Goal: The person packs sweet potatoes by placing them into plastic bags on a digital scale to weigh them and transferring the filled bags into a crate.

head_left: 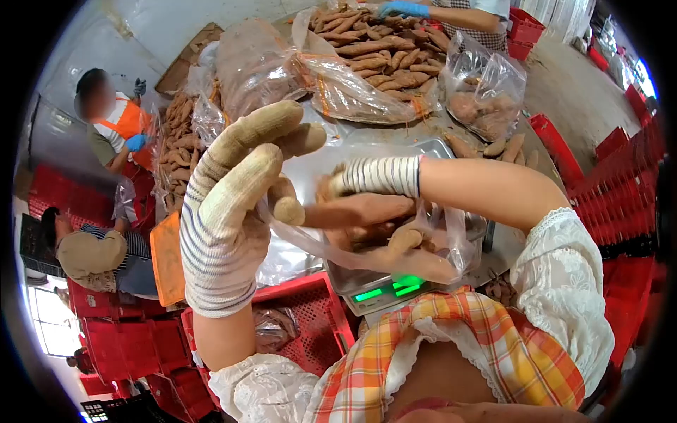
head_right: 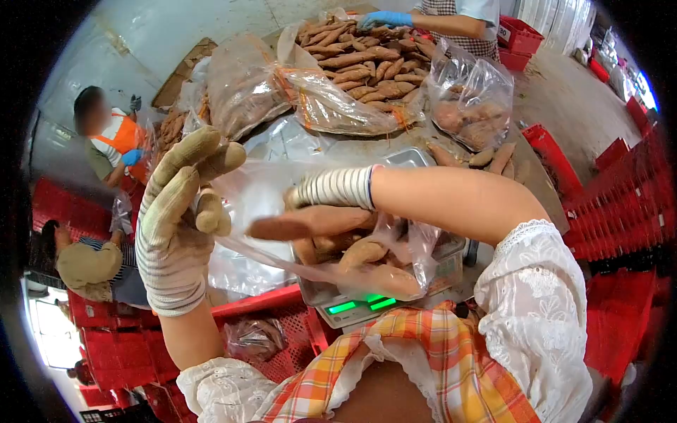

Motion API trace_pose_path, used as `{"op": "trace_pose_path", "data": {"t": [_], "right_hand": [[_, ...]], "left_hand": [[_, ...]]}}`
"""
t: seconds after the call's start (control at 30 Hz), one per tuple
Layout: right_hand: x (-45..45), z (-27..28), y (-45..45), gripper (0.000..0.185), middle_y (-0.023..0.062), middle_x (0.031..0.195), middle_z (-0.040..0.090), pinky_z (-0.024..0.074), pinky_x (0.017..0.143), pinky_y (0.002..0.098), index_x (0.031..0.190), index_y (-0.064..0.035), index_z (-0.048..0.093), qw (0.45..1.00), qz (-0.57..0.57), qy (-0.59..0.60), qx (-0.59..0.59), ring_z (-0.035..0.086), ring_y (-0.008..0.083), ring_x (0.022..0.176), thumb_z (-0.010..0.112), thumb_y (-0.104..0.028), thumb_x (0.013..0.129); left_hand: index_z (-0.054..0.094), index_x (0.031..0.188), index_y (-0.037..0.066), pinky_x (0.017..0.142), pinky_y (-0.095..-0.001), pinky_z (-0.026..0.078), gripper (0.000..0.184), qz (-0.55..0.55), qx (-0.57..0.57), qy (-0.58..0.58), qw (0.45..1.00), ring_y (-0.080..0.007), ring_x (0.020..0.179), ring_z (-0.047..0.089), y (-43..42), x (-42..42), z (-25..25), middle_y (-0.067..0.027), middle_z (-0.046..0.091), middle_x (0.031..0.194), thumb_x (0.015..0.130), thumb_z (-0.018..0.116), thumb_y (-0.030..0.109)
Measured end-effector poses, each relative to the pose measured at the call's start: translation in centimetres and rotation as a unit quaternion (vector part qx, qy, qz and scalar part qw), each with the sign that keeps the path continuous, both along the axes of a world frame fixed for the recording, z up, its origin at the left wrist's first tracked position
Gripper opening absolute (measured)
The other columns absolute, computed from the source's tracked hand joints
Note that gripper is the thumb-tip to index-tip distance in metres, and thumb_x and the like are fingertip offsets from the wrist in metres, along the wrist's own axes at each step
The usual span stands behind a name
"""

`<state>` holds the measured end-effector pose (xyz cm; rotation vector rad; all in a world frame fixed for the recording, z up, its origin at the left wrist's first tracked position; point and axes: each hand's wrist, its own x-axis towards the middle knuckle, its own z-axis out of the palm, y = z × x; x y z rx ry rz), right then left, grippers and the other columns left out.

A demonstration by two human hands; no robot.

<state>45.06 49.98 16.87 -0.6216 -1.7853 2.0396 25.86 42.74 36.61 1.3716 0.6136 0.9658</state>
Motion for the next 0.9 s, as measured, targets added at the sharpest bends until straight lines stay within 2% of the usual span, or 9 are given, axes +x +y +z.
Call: {"op": "trace_pose_path", "data": {"t": [0.1, 0.17, 0.2, 0.3, 0.43, 0.53, 0.63, 0.73, 0.9], "right_hand": [[-0.1, 7.1, -2.2, 0.05, 0.0148, 0.1, 0.063, 0.0467, 0.078, 0.0326, 0.112, 0.0022, 0.058, 0.945, 0.126, -0.189, -0.234, 0.059, 0.0208, 0.085, 0.048, -0.042, 0.09], [0.0, 7.6, -2.5, 0.045, 0.013, 0.096, 0.065, 0.0481, 0.076, 0.0341, 0.109, 0.0003, 0.061, 0.984, -0.064, -0.12, 0.117, 0.06, 0.0204, 0.081, 0.047, -0.038, 0.09], [0.1, 7.9, -2.6, 0.043, 0.0121, 0.094, 0.066, 0.0489, 0.075, 0.0348, 0.108, -0.0006, 0.063, 0.932, -0.175, -0.108, 0.298, 0.061, 0.0201, 0.078, 0.047, -0.037, 0.09], [3.4, 10.2, -2.8, 0.041, 0.0118, 0.092, 0.066, 0.0492, 0.076, 0.0352, 0.107, -0.0016, 0.064, 0.865, -0.163, -0.269, 0.391, 0.062, 0.0209, 0.078, 0.047, -0.035, 0.089], [8.2, 11.8, -4.1, 0.038, 0.0115, 0.09, 0.067, 0.0496, 0.076, 0.0358, 0.105, -0.0029, 0.065, 0.719, -0.019, -0.564, 0.405, 0.062, 0.022, 0.077, 0.049, -0.033, 0.088], [11.7, 13.1, -4.6, 0.036, 0.0112, 0.088, 0.067, 0.05, 0.077, 0.0362, 0.104, -0.0039, 0.066, 0.632, 0.032, -0.679, 0.372, 0.063, 0.0228, 0.077, 0.05, -0.032, 0.087], [10.5, 18.9, -6.4, 0.038, 0.015, 0.093, 0.067, 0.0499, 0.08, 0.0383, 0.106, -0.0057, 0.066, 0.59, -0.043, -0.769, 0.243, 0.063, 0.0295, 0.082, 0.057, -0.033, 0.081], [12.5, 18.8, -8.5, 0.044, 0.0168, 0.095, 0.066, 0.0497, 0.081, 0.0393, 0.112, -0.0048, 0.062, 0.55, -0.017, -0.772, 0.32, 0.063, 0.0325, 0.086, 0.061, -0.032, 0.077], [12.9, 15.9, -10.6, 0.057, 0.0202, 0.099, 0.064, 0.055, 0.07, 0.0396, 0.129, -0.0062, 0.048, 0.595, 0.034, -0.728, 0.339, 0.066, 0.0299, 0.08, 0.063, -0.026, 0.078]], "left_hand": [[0.05, 0.124, -0.004, 0.051, -0.0142, 0.04, 0.042, -0.015, 0.008, 0.007, 1.0, -0.0025, 0.056, 0.049, -0.8, 1.0, 0.2, -0.0199, 0.061, 0.111, 0.088, 0.053, 0.016], [0.049, 0.124, -0.005, 0.051, -0.0145, 0.04, 0.043, -0.015, 0.011, 0.012, 1.0, -0.0029, 0.055, 0.049, -1.1, 1.4, 0.5, -0.0203, 0.061, 0.111, 0.087, 0.054, 0.017], [0.049, 0.124, -0.005, 0.051, -0.0147, 0.04, 0.044, -0.006, -0.012, 0.002, 1.0, -0.0034, 0.055, 0.049, -1.1, 1.5, 0.5, -0.0211, 0.061, 0.112, 0.087, 0.054, 0.018], [0.047, 0.126, -0.004, 0.051, -0.0148, 0.04, 0.045, -0.011, -0.049, -0.016, 0.999, -0.0043, 0.056, 0.048, -0.8, 1.0, 0.3, -0.0233, 0.058, 0.115, 0.087, 0.053, 0.019], [0.047, 0.127, -0.003, 0.049, -0.0152, 0.038, 0.046, -0.004, -0.042, -0.038, 0.998, -0.003, 0.058, 0.043, -0.9, 0.8, 0.7, -0.0267, 0.053, 0.119, 0.09, 0.052, 0.023], [0.043, 0.13, -0.002, 0.048, -0.0157, 0.034, 0.043, -0.004, -0.076, -0.2, 0.977, -0.002, 0.055, 0.035, -0.6, -1.2, 2.4, -0.0323, 0.044, 0.127, 0.094, 0.045, 0.02], [0.043, 0.131, -0.003, 0.045, -0.0156, 0.032, 0.042, -0.079, -0.075, -0.305, 0.946, -0.0029, 0.055, 0.031, -0.6, -3.4, 2.2, -0.0318, 0.042, 0.13, 0.095, 0.042, 0.02], [0.049, 0.126, 0.001, 0.041, -0.0152, 0.029, 0.041, 0.068, -0.058, -0.218, 0.972, -0.0022, 0.05, 0.028, -1.9, -2.7, -1.0, -0.0287, 0.05, 0.123, 0.091, 0.051, 0.022], [0.048, 0.124, -0.003, 0.046, -0.0196, 0.044, 0.047, 0.005, -0.05, -0.147, 0.988, -0.009, 0.056, 0.051, -4.1, -2.0, -2.3, -0.0256, 0.055, 0.116, 0.088, 0.056, 0.026]]}}
